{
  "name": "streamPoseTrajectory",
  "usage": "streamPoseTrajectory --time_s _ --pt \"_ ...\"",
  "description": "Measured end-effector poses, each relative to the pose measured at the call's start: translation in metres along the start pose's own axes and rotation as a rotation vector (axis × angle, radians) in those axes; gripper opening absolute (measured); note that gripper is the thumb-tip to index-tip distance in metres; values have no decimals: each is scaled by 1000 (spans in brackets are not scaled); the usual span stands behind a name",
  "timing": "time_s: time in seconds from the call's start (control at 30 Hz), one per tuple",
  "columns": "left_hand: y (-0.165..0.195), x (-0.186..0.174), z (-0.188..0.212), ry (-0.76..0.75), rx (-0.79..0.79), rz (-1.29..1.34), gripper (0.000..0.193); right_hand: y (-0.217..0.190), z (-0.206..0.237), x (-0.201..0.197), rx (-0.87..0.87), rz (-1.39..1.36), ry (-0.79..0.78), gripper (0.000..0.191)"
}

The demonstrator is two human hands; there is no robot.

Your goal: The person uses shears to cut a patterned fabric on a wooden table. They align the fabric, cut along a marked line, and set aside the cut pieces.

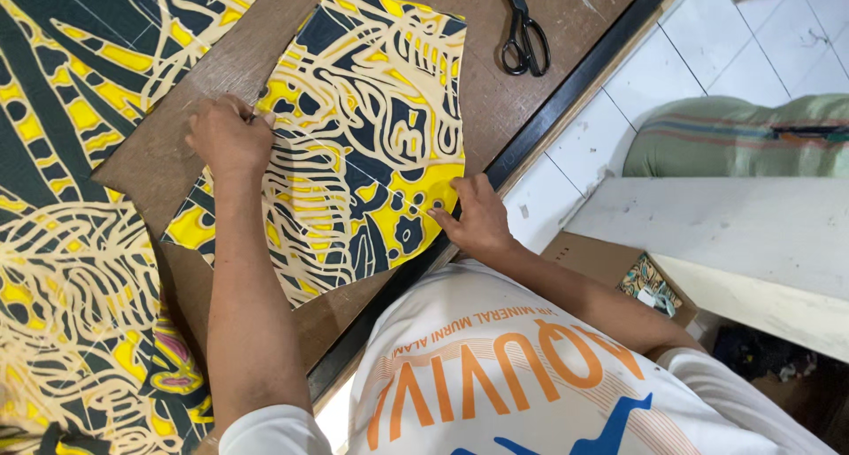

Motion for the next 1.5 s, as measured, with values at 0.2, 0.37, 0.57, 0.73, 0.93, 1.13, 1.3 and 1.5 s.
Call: streamPoseTrajectory --time_s 0.2,0.37,0.57,0.73,0.93,1.13,1.3,1.5 --pt "-5 25 8 -103 6 326 27 45 15 23 491 -329 -202 56" --pt "-6 45 25 -189 -18 526 20 60 23 36 594 -711 -189 39" --pt "-10 47 49 -196 -35 1065 35 80 29 19 419 -970 -77 33" --pt "-5 26 54 -116 13 1235 47 98 3 -26 399 -881 -19 15" --pt "1 -25 10 13 242 1092 24 51 -75 -93 145 -893 -59 30" --pt "23 -90 1 307 537 628 11 2 -140 -151 -318 -389 235 20" --pt "21 -97 82 549 731 128 13 6 -139 -148 -539 -217 304 12" --pt "19 27 203 249 523 75 42 41 -115 -90 -463 104 156 26"
Point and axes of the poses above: each hand's wrist, its own z-axis away from the middle knuckle, its own x-axis out of the palm, y = z × x, the point moved 7 cm from there along -z, towards the middle knuckle, and after that the axes turned 6 degrees about x, right-handed, at the moved point
